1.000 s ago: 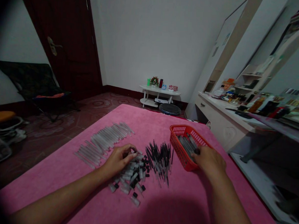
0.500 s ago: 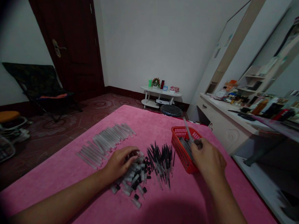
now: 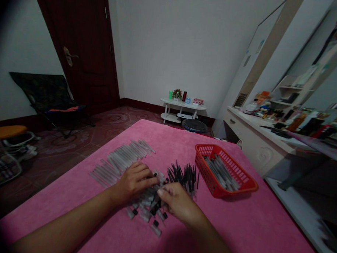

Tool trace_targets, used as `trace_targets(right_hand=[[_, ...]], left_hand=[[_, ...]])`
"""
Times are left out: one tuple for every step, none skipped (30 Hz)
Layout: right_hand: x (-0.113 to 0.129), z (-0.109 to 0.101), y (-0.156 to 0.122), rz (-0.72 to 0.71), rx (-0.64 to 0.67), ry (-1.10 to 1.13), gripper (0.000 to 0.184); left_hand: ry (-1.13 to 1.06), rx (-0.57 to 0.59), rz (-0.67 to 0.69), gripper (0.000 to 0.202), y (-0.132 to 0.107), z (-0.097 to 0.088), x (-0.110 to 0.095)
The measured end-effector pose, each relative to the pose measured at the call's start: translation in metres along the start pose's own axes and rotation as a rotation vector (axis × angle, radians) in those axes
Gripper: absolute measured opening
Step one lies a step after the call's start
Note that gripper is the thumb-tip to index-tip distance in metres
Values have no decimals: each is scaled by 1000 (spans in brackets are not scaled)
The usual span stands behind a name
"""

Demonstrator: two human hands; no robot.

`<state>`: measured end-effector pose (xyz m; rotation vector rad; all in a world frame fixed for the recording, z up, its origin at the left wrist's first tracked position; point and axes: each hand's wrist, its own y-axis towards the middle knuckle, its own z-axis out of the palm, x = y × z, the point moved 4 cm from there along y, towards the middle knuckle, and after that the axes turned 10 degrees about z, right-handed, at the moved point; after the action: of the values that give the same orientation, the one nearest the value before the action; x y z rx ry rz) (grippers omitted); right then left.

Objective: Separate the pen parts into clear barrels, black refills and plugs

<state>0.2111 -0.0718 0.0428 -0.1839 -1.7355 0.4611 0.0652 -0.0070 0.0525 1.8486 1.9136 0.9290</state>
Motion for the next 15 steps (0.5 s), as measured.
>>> trace_targets(right_hand=[[1, 0, -1, -19, 11, -38, 40], [4, -1, -2, -43, -9, -102, 38], [7, -3, -4, -72, -58, -195, 36], [11, -5, -6, -103, -129, -316, 33], [15, -8, -9, -130, -212, -453, 29], [20, -11, -13, -147, -302, -595, 26], [24, -15, -17, -149, -395, -732, 23], [28, -19, -21, -138, -492, -854, 21], [32, -23, -25, -116, -586, -958, 20], [36, -27, -29, -93, -676, -1040, 18], [38, -31, -31, -79, -757, -1092, 17], [40, -33, -33, -78, -816, -1110, 16], [41, -34, -33, -90, -842, -1098, 16], [40, -31, -32, -110, -828, -1064, 17], [37, -27, -28, -130, -785, -1018, 18]], left_hand=[[2, 37, 10, 20, 0, 0, -1], [0, 76, 12, 20, 1, 1, -3], [-6, 110, 4, 19, 2, 2, -4], [-18, 140, -15, 19, 3, 3, -5], [-39, 169, -45, 19, 4, 4, -6], [-70, 192, -85, 18, 5, 6, -5], [-109, 206, -142, 16, 6, 7, -3], [-154, 214, -219, 14, 5, 8, 1], [-203, 211, -323, 13, 3, 10, 7], [-261, 186, -449, 13, 0, 11, 16], [-336, 131, -587, 16, -4, 11, 26], [-429, 34, -733, 21, -8, 11, 36], [-571, -99, -856, 26, -12, 11, 45], [-761, -266, -956, 29, -15, 11, 51], [-964, -426, -1035, 28, -16, 13, 56]])
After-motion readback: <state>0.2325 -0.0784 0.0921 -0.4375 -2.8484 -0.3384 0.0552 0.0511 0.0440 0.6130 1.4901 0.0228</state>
